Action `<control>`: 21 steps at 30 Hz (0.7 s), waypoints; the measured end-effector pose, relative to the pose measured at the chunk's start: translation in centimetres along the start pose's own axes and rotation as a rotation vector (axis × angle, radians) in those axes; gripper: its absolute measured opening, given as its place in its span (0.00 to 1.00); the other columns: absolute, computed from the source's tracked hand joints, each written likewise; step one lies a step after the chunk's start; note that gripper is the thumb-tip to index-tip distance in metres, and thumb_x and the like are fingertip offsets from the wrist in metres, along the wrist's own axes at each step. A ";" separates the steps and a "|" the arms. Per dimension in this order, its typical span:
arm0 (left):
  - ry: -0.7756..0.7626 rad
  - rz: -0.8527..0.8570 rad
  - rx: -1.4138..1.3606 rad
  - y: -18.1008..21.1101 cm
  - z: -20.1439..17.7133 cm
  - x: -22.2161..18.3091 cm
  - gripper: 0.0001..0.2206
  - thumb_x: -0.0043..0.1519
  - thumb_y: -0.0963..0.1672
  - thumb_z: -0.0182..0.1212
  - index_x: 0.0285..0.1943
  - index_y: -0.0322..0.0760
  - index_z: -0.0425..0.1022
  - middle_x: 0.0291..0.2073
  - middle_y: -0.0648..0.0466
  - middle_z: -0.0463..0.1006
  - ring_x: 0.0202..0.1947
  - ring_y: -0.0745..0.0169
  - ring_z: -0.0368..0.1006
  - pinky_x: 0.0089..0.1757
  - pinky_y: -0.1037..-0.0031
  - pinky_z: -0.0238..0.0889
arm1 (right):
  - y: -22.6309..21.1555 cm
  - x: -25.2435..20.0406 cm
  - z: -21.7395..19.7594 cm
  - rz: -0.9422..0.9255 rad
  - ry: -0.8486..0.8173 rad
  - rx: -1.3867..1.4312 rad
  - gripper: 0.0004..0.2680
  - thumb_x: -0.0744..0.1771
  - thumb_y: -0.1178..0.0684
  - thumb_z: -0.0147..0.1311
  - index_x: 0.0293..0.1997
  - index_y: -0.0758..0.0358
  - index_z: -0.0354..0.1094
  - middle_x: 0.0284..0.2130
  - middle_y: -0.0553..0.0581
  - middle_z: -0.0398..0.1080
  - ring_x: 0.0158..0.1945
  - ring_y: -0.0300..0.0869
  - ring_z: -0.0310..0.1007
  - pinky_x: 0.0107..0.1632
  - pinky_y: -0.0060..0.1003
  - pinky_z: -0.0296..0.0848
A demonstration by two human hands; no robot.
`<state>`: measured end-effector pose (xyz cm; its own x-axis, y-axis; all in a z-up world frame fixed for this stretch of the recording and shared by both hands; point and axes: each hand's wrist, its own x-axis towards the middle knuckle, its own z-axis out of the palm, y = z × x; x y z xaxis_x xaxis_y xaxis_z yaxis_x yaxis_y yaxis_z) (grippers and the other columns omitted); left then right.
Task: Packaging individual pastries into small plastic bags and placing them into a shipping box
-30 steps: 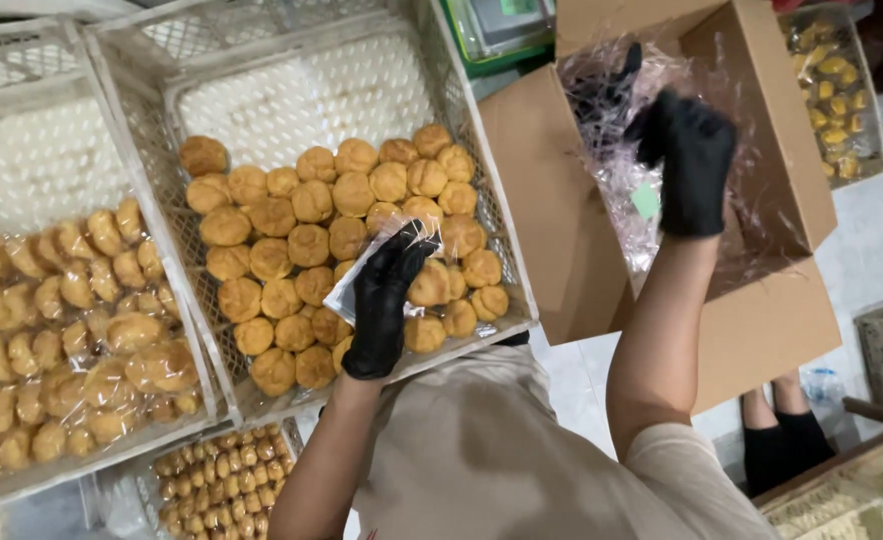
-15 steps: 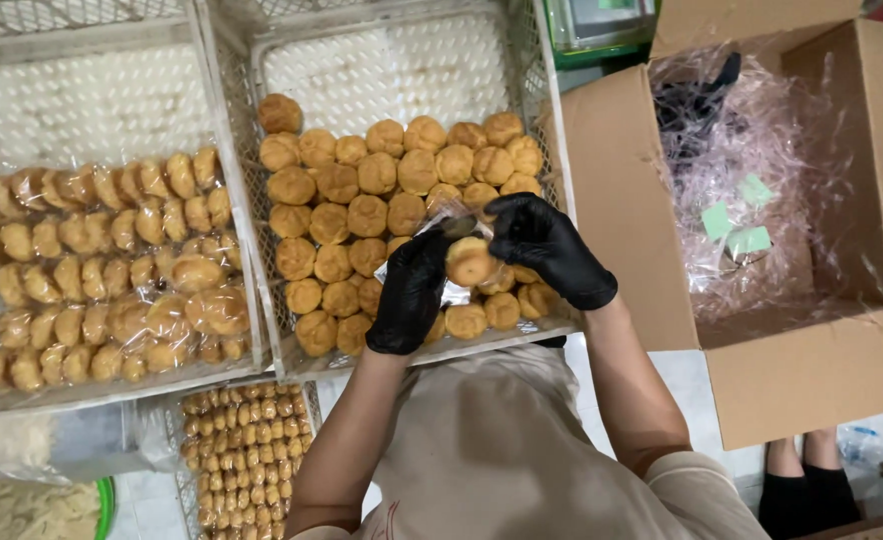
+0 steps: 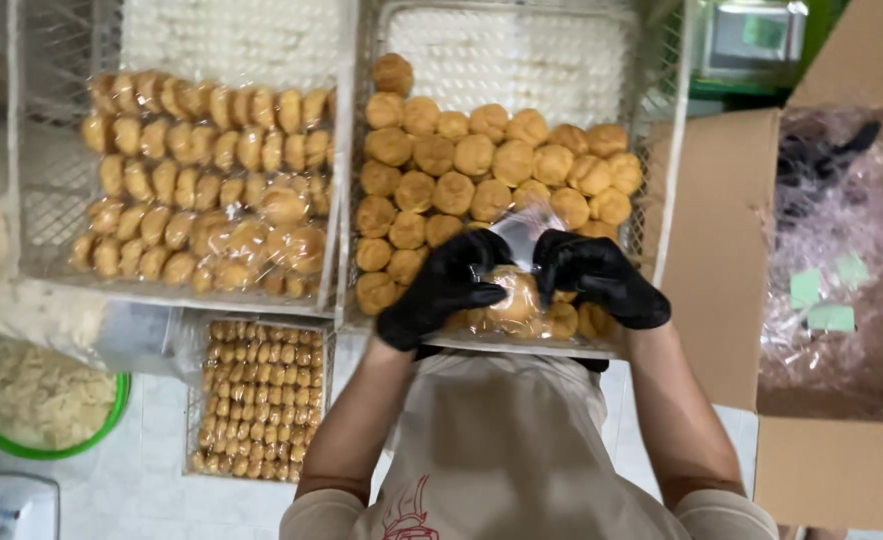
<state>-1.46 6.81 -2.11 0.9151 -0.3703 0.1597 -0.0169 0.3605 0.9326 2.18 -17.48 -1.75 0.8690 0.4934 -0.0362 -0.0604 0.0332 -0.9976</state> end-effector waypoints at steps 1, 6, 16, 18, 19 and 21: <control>0.008 0.008 0.004 2.4 -0.7 -0.3 0.13 0.58 0.43 0.72 0.40 0.42 0.68 0.47 0.49 0.75 0.51 0.55 0.72 0.53 0.64 0.67 | -1.3 1.0 0.5 -0.004 -0.011 -0.003 0.08 0.65 0.61 0.60 0.46 0.72 0.75 0.40 0.65 0.77 0.44 0.52 0.78 0.46 0.44 0.76; 0.731 -0.072 0.500 3.8 -9.2 -5.3 0.33 0.56 0.37 0.75 0.70 0.49 0.65 0.58 0.54 0.75 0.63 0.56 0.71 0.61 0.63 0.65 | -3.9 6.7 0.9 0.005 -0.079 -0.709 0.05 0.68 0.57 0.55 0.45 0.59 0.77 0.40 0.63 0.76 0.43 0.63 0.75 0.46 0.54 0.72; 0.927 0.337 1.346 5.1 -8.6 -6.4 0.72 0.49 0.57 0.89 0.84 0.51 0.18 0.83 0.49 0.22 0.86 0.42 0.24 0.81 0.42 0.36 | 12.2 31.0 2.6 0.099 0.052 -0.622 0.17 0.69 0.48 0.56 0.65 0.55 0.62 0.44 0.53 0.79 0.43 0.41 0.79 0.45 0.37 0.76; 1.017 0.177 1.071 3.8 -7.3 -6.7 0.72 0.41 0.47 0.92 0.80 0.31 0.23 0.79 0.35 0.35 0.79 0.51 0.43 0.73 0.68 0.40 | 16.4 35.1 3.8 0.068 0.112 -1.027 0.25 0.65 0.26 0.50 0.58 0.54 0.72 0.48 0.65 0.75 0.52 0.63 0.73 0.57 0.58 0.61; 1.021 0.184 1.073 4.9 -5.8 -6.0 0.72 0.41 0.47 0.92 0.80 0.31 0.23 0.79 0.35 0.35 0.79 0.51 0.43 0.73 0.68 0.40 | 14.9 34.4 4.9 0.059 0.112 -1.028 0.25 0.65 0.26 0.50 0.58 0.54 0.72 0.48 0.65 0.75 0.52 0.63 0.73 0.57 0.58 0.61; 0.944 0.171 0.560 6.9 -2.6 -4.4 0.71 0.47 0.33 0.84 0.78 0.56 0.12 0.55 0.34 0.80 0.46 0.59 0.79 0.33 0.75 0.72 | 12.3 32.4 6.8 0.140 0.197 -0.786 0.18 0.61 0.37 0.62 0.48 0.50 0.61 0.46 0.64 0.76 0.49 0.65 0.71 0.49 0.56 0.66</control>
<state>-4.58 13.18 2.75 0.8183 0.5342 0.2122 -0.1341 -0.1815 0.9742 26.28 4.86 -14.81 0.9536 0.2840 -0.0999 0.1235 -0.6714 -0.7307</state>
